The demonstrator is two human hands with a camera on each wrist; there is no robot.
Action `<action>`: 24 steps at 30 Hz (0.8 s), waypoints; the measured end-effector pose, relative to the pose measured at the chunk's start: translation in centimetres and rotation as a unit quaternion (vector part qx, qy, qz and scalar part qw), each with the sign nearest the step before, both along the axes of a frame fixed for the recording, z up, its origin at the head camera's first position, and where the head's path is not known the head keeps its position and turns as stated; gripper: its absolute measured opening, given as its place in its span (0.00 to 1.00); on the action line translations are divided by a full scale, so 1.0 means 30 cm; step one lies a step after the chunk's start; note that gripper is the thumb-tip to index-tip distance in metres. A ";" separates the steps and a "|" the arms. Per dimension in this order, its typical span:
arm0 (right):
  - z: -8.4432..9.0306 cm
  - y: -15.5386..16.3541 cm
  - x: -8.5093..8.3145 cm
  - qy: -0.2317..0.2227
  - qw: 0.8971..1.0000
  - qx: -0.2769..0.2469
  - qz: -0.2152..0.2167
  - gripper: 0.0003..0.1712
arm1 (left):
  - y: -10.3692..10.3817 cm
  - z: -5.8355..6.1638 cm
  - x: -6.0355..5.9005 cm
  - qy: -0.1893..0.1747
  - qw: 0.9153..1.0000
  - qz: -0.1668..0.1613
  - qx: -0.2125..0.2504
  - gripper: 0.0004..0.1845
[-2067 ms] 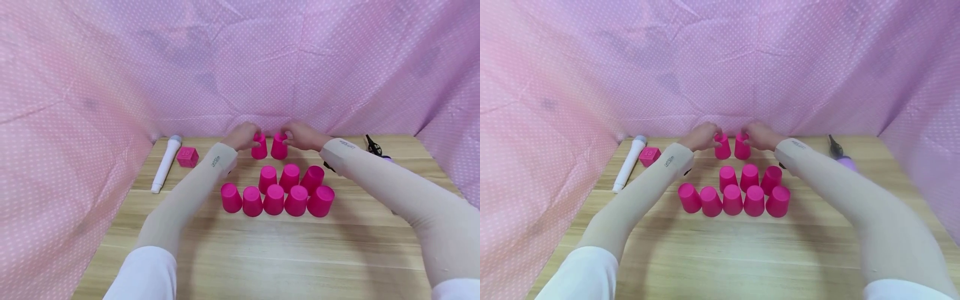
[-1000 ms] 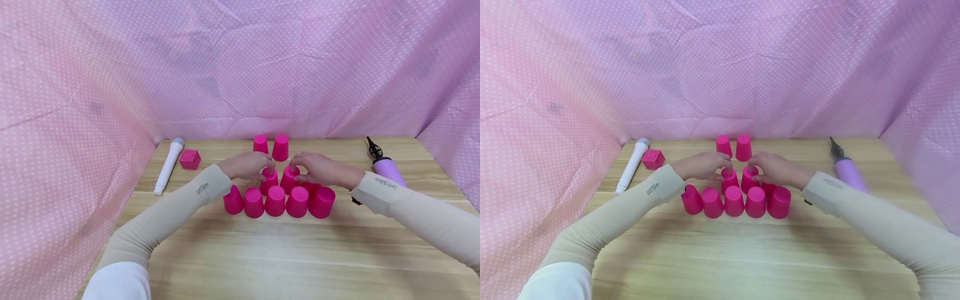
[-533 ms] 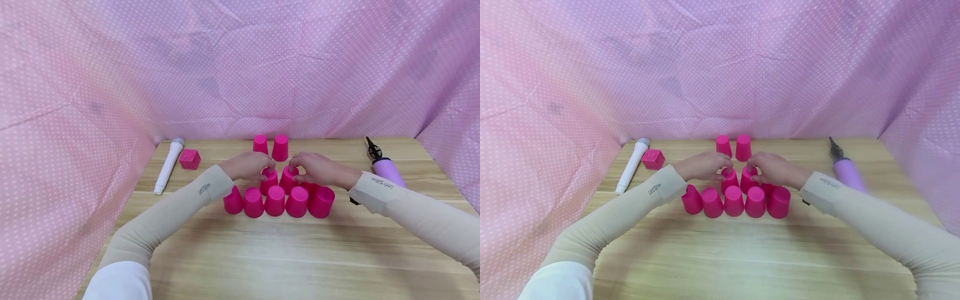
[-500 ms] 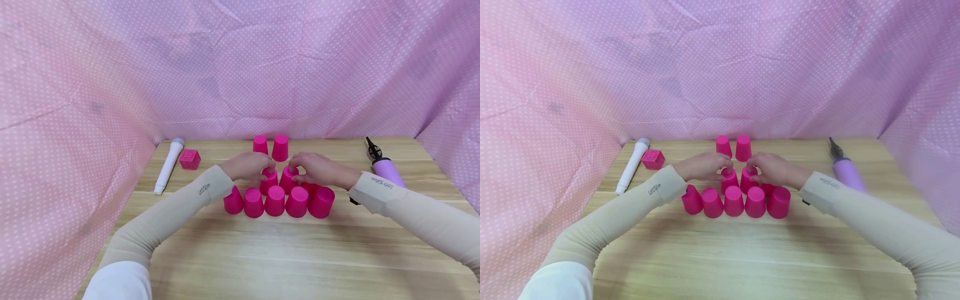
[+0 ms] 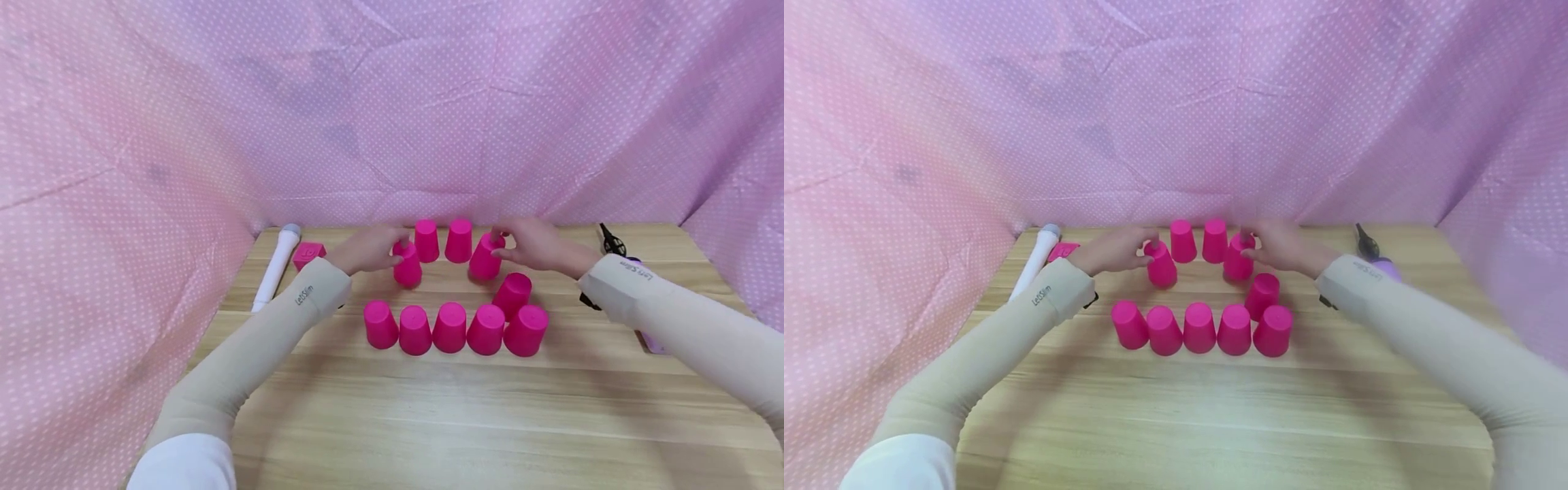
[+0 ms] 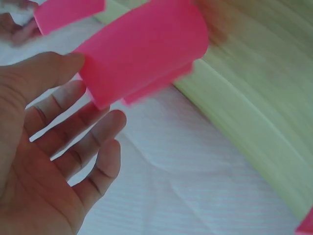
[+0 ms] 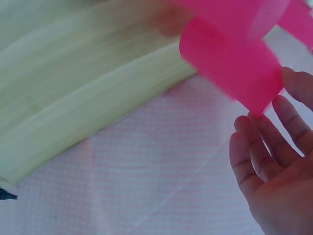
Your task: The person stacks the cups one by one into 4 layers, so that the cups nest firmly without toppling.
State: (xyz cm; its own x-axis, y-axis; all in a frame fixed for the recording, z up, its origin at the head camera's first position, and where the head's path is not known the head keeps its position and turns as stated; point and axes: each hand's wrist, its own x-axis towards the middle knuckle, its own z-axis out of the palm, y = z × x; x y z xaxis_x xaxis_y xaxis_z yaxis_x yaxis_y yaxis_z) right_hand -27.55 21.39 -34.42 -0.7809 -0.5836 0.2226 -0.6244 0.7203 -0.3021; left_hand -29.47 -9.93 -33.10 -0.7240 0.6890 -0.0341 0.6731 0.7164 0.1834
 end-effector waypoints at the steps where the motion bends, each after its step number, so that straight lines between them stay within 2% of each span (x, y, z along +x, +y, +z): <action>1: 0.000 0.007 -0.015 -0.002 1.000 0.002 -0.009 0.11 | -0.011 -0.007 -0.018 0.000 1.000 0.009 0.010 0.13; 5: -0.001 0.023 -0.067 -0.028 0.999 0.000 -0.037 0.10 | -0.042 -0.032 -0.085 -0.025 0.998 0.060 0.025 0.12; 8: -0.006 0.027 -0.101 -0.046 0.998 -0.001 -0.048 0.09 | -0.058 -0.048 -0.129 -0.031 0.995 0.092 0.012 0.09; 14: -0.017 0.016 -0.150 -0.063 0.996 -0.002 -0.065 0.07 | -0.063 -0.057 -0.181 -0.040 0.991 0.130 0.005 0.09; 18: -0.031 0.012 -0.167 -0.066 0.995 0.013 -0.077 0.07 | -0.049 -0.063 -0.205 -0.043 0.990 0.138 0.010 0.08; 24: -0.050 0.009 -0.181 -0.073 0.994 0.011 -0.079 0.06 | -0.027 -0.080 -0.231 -0.032 0.992 0.120 0.018 0.07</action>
